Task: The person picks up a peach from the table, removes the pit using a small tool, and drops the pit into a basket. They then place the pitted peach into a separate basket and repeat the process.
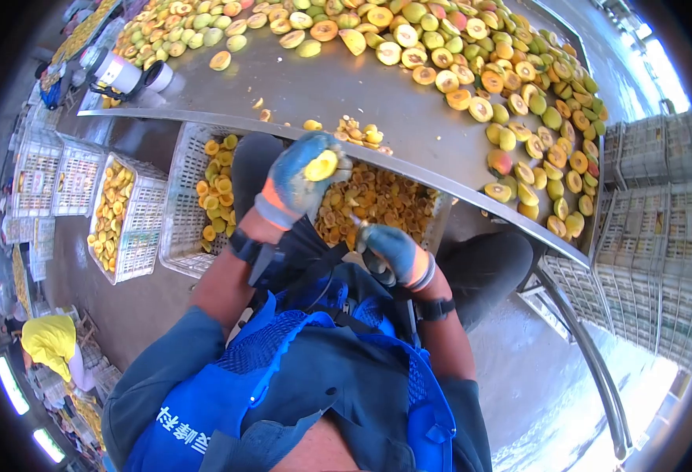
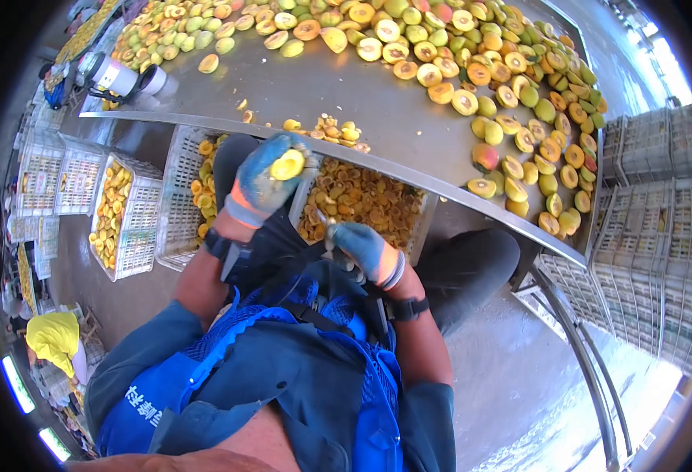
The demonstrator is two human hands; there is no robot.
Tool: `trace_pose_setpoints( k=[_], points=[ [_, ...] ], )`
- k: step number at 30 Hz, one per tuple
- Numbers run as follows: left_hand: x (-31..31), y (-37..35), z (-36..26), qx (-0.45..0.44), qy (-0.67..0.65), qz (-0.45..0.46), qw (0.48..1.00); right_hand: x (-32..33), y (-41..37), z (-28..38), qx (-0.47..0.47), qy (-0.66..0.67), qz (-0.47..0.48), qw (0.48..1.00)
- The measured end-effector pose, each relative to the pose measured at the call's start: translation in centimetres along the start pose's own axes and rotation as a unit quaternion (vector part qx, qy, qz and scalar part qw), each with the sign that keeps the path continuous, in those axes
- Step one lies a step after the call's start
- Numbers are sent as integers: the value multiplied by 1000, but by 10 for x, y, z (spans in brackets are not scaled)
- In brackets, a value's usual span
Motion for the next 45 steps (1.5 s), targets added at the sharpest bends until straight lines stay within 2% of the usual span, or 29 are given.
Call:
trace_pose_setpoints(
  k=[1,2,4,5,6,7,10,11,12,13,15,18,21,23,24,25,26,27,28,29,30,32,33,34,36,37,40,41,45],
  points=[
    [11,-4,-22,-44,117,-7,992,9,3,-4,-24,-181,-106,977],
    [22,-6,-45,-90,231,-14,969,18,8,-7,-19,-348,-123,929],
    [90,-13,-56,-78,211,-115,967,28,14,-31,-48,-422,-104,899],
    [97,-18,-81,-124,425,-145,885,32,18,-44,-47,-447,-111,887],
    [94,-23,-107,-159,614,-171,754,34,21,-53,-46,-470,-116,874],
    [87,-24,-120,-182,770,-189,581,33,23,-57,-69,-489,-95,864],
    [89,18,-120,-183,655,-146,719,38,37,-67,-82,-471,-139,867],
    [94,47,-104,-201,636,-136,732,39,40,-66,-70,-465,-150,870],
    [76,70,-100,-236,631,-130,728,39,41,-64,-70,-464,-149,870],
    [66,100,-88,-260,663,-93,696,40,40,-58,-69,-462,-150,871],
    [46,163,-66,-255,664,-58,701,45,40,-60,-79,-459,-157,871],
    [34,250,-26,-264,745,-20,612,48,29,-54,-114,-436,-135,882],
    [58,313,21,-182,784,24,593,58,25,-61,-92,-426,-167,884],
    [54,319,16,-164,773,26,613,64,27,-58,-82,-406,-190,890],
    [54,318,14,-153,767,24,623,66,26,-58,-79,-398,-200,892],
    [57,309,9,-193,763,-37,616,67,25,-54,-41,-348,-222,910],
    [75,305,16,-101,656,-58,746,67,26,-48,-2,-299,-240,924],
    [91,298,24,-7,524,-78,848,67,27,-42,37,-247,-257,934],
    [103,287,36,83,372,-99,919,66,28,-36,56,-202,-264,941],
    [86,251,26,173,215,-156,948,65,29,-26,75,-157,-270,947],
    [83,232,28,157,122,-124,972,62,29,-16,93,-109,-277,950],
    [67,199,20,115,-68,-52,990,56,30,16,167,-154,-281,933],
    [53,181,12,73,-99,-41,992,54,26,29,180,-217,-281,917],
    [38,167,7,77,-170,-38,982,44,20,57,193,-278,-283,897],
    [15,143,6,87,-312,-28,946,26,11,96,310,-328,-312,836],
    [15,129,12,87,-295,-70,949,27,12,94,285,-324,-312,846],
    [-17,97,16,81,-361,-27,929,20,9,110,317,-331,-305,835],
    [-25,85,23,97,-381,-53,918,19,7,112,305,-343,-316,830],
    [-50,44,36,63,-361,-71,928,10,-1,114,275,-354,-339,827]
  ],
)
Point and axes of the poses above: each hand's wrist, its own y-axis towards the middle knuckle, its own x-axis out of the back of the hand, z = x × y, the point moved 7 cm from there along y, towards the middle knuckle
